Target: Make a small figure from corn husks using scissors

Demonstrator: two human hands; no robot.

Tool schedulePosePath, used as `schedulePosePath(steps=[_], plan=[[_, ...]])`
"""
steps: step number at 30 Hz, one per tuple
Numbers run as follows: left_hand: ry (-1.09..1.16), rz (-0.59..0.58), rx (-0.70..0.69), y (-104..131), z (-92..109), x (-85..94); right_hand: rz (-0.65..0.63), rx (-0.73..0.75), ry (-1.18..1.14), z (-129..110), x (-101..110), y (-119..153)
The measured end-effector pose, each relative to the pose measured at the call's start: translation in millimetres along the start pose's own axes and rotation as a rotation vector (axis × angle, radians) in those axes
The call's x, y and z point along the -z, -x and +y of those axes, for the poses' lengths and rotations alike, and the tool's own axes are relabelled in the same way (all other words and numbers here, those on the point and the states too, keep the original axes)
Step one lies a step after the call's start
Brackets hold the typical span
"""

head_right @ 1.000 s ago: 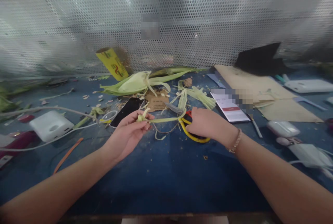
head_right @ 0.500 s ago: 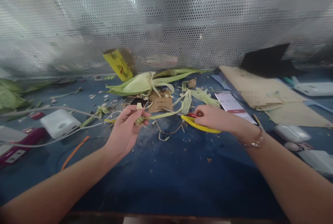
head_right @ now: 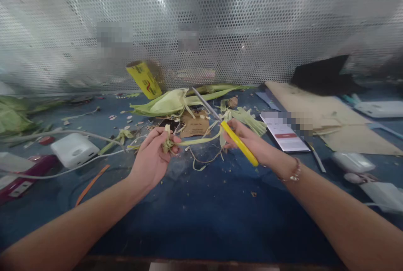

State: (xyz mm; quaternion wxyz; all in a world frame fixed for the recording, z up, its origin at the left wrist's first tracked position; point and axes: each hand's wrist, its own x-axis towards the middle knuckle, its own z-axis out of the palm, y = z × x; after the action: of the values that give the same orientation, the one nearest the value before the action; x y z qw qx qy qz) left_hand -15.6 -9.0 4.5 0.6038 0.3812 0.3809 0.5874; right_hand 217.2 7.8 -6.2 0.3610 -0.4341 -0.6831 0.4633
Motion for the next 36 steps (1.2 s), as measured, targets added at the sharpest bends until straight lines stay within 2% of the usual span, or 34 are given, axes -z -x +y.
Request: schedulePosePath(steps=[2,4,7,10,15,19,23,27,36], plan=[[0.005,-0.017,-0.005,1.1,-0.3,0.1,-0.132,0.037,-0.046,-4.9,-9.7,4.0],[0.02,-0.085,-0.019,3.0,0.0,0.2,-0.164,0.035,-0.026,-8.6,-16.4,6.4],[0.061,-0.247,-0.02,5.9,1.2,-0.4,-0.15,0.012,-0.005,-9.4,-20.0,7.2],[0.11,-0.301,0.012,6.2,1.3,-0.6,-0.124,0.013,0.053,-9.1,-22.2,8.3],[0.134,-0.191,0.008,3.0,-2.0,-0.5,-0.205,-0.028,0.235,-15.0,-33.0,14.5],[0.113,-0.103,-0.017,2.8,-3.6,-3.6,-0.196,-0.041,0.31,-16.5,-38.3,17.1],[0.093,-0.088,-0.055,2.4,-4.0,-5.2,-0.178,-0.051,0.342,-20.5,-39.5,17.4],[0.071,-0.068,-0.103,0.5,-4.8,-2.7,-0.234,-0.093,0.338,-27.0,-41.6,18.6],[0.115,-0.002,-0.082,2.8,-1.1,-4.8,-0.257,-0.073,0.337,-30.8,-42.9,24.8]])
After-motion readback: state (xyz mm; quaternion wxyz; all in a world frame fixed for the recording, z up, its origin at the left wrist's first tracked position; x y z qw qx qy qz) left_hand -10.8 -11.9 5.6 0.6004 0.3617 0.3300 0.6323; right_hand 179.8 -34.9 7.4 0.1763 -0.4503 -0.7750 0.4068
